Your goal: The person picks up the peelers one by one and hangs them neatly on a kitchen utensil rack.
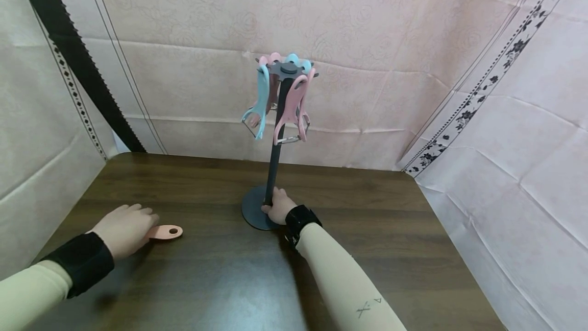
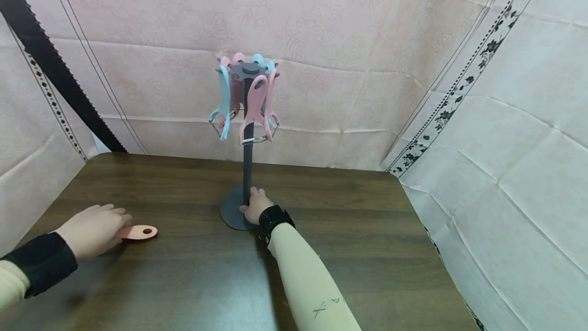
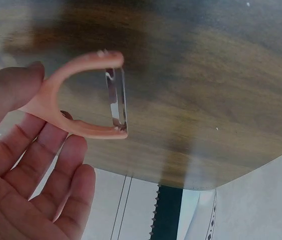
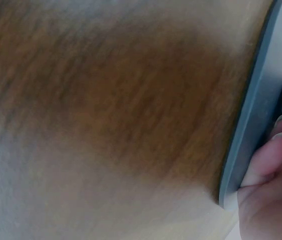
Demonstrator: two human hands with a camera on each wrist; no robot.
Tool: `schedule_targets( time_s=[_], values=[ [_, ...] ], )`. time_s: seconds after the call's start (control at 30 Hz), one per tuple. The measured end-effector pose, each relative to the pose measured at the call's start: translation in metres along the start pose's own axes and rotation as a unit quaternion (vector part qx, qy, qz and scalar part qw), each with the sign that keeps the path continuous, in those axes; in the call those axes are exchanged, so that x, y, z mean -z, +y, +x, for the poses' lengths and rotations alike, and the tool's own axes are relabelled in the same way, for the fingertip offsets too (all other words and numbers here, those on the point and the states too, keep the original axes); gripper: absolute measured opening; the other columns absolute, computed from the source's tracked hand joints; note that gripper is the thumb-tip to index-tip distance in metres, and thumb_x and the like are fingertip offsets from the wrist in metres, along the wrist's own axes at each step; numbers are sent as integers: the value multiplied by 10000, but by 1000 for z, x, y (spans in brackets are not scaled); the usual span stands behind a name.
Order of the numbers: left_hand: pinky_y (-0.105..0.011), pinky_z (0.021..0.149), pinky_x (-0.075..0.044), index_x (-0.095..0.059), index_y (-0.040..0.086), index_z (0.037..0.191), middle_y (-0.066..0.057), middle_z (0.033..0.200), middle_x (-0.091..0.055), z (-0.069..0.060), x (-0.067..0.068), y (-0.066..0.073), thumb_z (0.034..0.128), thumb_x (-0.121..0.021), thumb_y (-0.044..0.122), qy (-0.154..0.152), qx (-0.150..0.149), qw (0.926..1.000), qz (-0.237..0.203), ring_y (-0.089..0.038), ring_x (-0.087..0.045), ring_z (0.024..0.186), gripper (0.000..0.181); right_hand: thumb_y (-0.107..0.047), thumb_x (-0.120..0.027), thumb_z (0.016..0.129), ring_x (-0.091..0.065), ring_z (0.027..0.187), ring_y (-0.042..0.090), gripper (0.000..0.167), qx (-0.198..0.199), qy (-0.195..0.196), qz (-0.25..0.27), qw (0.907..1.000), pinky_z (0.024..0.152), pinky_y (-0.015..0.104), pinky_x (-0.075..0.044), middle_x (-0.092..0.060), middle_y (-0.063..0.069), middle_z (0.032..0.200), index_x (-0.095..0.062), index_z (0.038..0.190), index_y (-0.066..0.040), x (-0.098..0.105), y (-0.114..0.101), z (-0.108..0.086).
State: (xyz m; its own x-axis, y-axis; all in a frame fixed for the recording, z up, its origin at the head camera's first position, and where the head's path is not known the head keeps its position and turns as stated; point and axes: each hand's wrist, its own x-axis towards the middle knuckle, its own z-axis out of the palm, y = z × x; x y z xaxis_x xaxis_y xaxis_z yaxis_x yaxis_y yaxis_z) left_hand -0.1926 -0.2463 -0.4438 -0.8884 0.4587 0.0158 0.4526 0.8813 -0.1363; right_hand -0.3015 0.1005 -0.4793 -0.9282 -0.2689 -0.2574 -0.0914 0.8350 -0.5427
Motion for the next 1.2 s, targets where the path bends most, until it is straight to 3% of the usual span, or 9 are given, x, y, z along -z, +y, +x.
schedule_targets(
  time_s=[0.3, 0.6, 0.93, 1.07, 1.2],
  values=[
    [-430, 618, -447, -632, 138, 740, 21, 691, -567, 2, 1, 0, 748, -796, 103, 386, 55, 9991, -135, -217, -541, 662, 167, -256, -611, 960, -532, 822, 191, 220, 42, 4, -61, 10000, 689, 313, -454, -429, 74, 1016, -506, 1091, -114, -2, 1, 2],
    [-407, 577, -436, -614, 131, 703, 18, 650, -545, 3, 6, 0, 747, -787, 105, 572, 61, 9983, 1, -212, -524, 626, 180, -265, -607, 962, -531, 822, 184, 210, 4, -10, -71, 10000, 681, 299, -449, -428, 64, 1018, -506, 1083, -127, -1, 1, 2],
    [-405, 537, -435, -625, 138, 709, 19, 628, -545, -4, 7, -3, 723, -711, -58, 589, -109, 9981, 144, -222, -542, 587, 215, -276, -600, 966, -530, 837, 188, 217, 20, -9, -98, 9999, 695, 302, -447, -431, 65, 1025, -507, 1086, -121, -1, 0, 1],
    [-417, 559, -441, -603, 131, 704, 4, 652, -561, -3, 8, -4, 735, -727, -49, 529, -33, 9984, 192, -234, -556, 615, 221, -268, -606, 963, -529, 831, 191, 216, 25, 1, -82, 10000, 690, 304, -447, -432, 69, 1023, -508, 1083, -117, -1, 0, 2],
    [-410, 540, -432, -616, 120, 719, 5, 638, -541, -1, 9, -6, 710, -745, -59, 717, -49, 9973, 117, -233, -550, 601, 220, -261, -610, 961, -531, 829, 192, 210, 20, -13, -26, 10000, 689, 306, -450, -431, 73, 1022, -511, 1073, -113, -1, 0, 1]
  ],
)
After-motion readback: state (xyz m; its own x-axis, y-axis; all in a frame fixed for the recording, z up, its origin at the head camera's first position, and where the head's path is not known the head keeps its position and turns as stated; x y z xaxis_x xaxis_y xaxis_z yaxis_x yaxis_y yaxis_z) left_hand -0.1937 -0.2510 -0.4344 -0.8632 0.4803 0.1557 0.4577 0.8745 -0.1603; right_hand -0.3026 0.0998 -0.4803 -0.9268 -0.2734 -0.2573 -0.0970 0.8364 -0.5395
